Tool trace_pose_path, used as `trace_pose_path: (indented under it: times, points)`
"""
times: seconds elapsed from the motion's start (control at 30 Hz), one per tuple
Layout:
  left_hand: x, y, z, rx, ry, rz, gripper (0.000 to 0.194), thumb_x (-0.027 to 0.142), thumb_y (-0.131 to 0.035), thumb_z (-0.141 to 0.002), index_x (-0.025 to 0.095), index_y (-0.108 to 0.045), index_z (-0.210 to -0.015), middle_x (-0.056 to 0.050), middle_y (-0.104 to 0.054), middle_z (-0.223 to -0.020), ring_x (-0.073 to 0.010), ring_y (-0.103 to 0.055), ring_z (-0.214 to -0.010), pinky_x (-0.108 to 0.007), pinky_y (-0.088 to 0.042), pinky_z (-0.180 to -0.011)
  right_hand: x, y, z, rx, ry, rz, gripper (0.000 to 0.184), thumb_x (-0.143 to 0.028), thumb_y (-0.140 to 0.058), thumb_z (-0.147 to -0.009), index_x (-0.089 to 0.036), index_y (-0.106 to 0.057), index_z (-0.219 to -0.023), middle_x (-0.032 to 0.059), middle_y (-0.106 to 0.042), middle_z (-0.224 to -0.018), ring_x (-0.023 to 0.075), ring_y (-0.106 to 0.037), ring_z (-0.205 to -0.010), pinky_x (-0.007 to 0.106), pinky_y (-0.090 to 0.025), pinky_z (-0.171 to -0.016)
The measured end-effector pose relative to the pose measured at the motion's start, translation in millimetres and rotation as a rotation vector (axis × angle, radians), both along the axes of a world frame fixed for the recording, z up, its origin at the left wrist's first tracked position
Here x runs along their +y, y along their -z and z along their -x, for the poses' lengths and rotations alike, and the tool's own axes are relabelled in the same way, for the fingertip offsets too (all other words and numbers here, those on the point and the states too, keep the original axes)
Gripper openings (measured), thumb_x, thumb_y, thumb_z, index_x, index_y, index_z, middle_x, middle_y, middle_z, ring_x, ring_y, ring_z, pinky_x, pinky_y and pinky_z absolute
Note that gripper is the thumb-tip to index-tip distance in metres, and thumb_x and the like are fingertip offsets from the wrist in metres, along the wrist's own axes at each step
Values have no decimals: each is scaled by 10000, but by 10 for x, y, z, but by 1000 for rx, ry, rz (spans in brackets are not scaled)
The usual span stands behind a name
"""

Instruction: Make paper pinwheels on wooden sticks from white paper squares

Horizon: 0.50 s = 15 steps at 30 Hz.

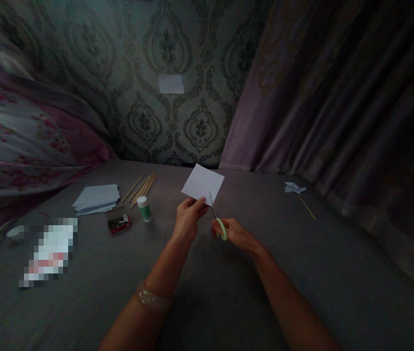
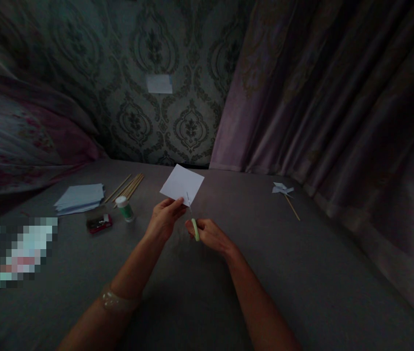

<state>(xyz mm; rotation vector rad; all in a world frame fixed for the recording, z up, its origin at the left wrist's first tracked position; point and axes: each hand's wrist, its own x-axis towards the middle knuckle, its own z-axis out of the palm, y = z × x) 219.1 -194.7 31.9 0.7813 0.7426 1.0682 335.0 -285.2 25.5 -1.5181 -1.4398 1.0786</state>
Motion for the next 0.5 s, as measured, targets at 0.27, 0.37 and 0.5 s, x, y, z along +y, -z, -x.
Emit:
trace_pose_path:
  times: [0.27,0.37,0.5]
  points:
    - [-15,-34,-6,-4,1,3,275,261,-827,-529,121,-619,-641,-28,-635,-651,-113,-598,-588,-252,-476,-620,6,31,-15,3,36,-8,551,-677,-487,-762,-148,-542,-618,-7,-483,-590,104,-396,-568,242,-301,-542]
    - [-14,-31,-9,0,-11,11,258,248,-821,-534,119,-615,-620,-26,-629,-634,-113,-597,-589,-245,-478,-613,10,48,-27,6,36,-13,528,-650,-494,-772,-147,-545,-617,-6,-491,-594,103,-403,-565,245,-300,-542]
    - [-12,-29,-8,-5,-12,7,245,243,-813,-538,117,-626,-634,-28,-633,-642,-113,-597,-595,-242,-480,-615,10,44,-26,25,48,0,512,-636,-529,-753,-141,-548,-621,0,-503,-601,101,-403,-560,246,-296,-540]
